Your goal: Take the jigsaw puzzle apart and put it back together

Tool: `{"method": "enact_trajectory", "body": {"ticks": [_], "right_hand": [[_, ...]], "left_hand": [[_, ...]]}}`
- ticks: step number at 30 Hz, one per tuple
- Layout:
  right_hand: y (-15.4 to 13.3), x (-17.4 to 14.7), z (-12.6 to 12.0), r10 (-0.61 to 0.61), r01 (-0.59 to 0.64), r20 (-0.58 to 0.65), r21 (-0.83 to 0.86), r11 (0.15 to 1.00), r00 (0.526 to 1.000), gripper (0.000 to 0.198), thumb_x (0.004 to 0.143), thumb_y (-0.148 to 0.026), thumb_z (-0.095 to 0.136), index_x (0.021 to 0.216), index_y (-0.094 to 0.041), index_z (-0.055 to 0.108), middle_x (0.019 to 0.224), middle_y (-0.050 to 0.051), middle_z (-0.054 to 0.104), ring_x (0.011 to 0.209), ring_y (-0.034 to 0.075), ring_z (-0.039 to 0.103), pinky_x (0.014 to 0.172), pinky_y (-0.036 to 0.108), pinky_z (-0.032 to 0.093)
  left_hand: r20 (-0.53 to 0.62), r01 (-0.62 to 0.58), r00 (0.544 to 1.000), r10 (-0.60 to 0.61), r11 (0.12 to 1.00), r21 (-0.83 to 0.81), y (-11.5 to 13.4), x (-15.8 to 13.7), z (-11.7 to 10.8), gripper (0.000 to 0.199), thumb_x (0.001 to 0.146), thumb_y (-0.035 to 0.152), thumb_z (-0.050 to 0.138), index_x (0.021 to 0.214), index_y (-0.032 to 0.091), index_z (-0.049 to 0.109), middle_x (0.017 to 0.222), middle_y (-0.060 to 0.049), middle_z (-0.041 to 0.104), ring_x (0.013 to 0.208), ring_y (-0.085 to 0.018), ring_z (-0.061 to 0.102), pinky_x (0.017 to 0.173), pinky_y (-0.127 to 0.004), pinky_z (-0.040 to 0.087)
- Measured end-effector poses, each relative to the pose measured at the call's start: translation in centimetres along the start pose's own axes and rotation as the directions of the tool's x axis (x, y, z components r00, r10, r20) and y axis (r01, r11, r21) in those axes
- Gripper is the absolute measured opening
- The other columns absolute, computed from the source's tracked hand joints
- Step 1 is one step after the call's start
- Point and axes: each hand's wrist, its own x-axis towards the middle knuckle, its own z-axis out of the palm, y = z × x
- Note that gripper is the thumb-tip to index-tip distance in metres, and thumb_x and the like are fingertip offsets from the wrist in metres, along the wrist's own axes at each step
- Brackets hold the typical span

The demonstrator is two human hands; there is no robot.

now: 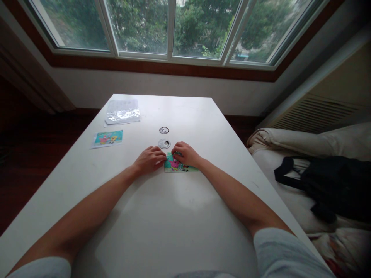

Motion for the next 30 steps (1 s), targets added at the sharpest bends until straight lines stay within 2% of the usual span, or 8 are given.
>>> {"method": "enact_trajectory", "body": {"ticks": [9, 18, 30], "right_hand": [[-0.17, 0.00, -0.10, -0.007, 0.007, -0.008, 0.004, 1.000, 1.000, 0.013, 0.089, -0.015, 0.064, 0.098, -0.021, 0.071, 0.102, 0.007, 0.065, 0.096, 0.023, 0.056, 0.090, 0.036, 0.045], [-0.17, 0.06, -0.16, -0.007, 0.007, -0.004, 0.004, 1.000, 1.000, 0.012, 0.090, -0.016, 0.064, 0.098, -0.022, 0.070, 0.102, 0.007, 0.065, 0.097, 0.023, 0.056, 0.090, 0.037, 0.045], [-0.08, 0.05, -0.02, 0.003, -0.003, -0.003, -0.001, 1.000, 1.000, 0.012, 0.089, -0.015, 0.065, 0.097, -0.022, 0.071, 0.103, 0.007, 0.065, 0.097, 0.023, 0.056, 0.090, 0.037, 0.045]], "left_hand": [[-0.001, 0.021, 1.000, -0.021, 1.000, -0.018, 0.10, -0.05, 0.02, 0.019, 0.098, 0.025, 0.056, 0.102, 0.025, 0.075, 0.110, -0.004, 0.076, 0.104, -0.022, 0.062, 0.091, -0.039, 0.045], [0.010, 0.046, 0.999, -0.045, 0.997, -0.058, 0.11, -0.01, 0.06, 0.023, 0.096, 0.024, 0.058, 0.112, 0.027, 0.075, 0.112, -0.005, 0.075, 0.106, -0.023, 0.062, 0.094, -0.040, 0.047], [0.010, 0.056, 0.998, -0.055, 0.989, -0.138, -0.29, 0.11, -0.06, 0.024, 0.095, 0.021, 0.058, 0.106, 0.027, 0.078, 0.110, -0.003, 0.076, 0.103, -0.021, 0.064, 0.096, -0.039, 0.051]]}}
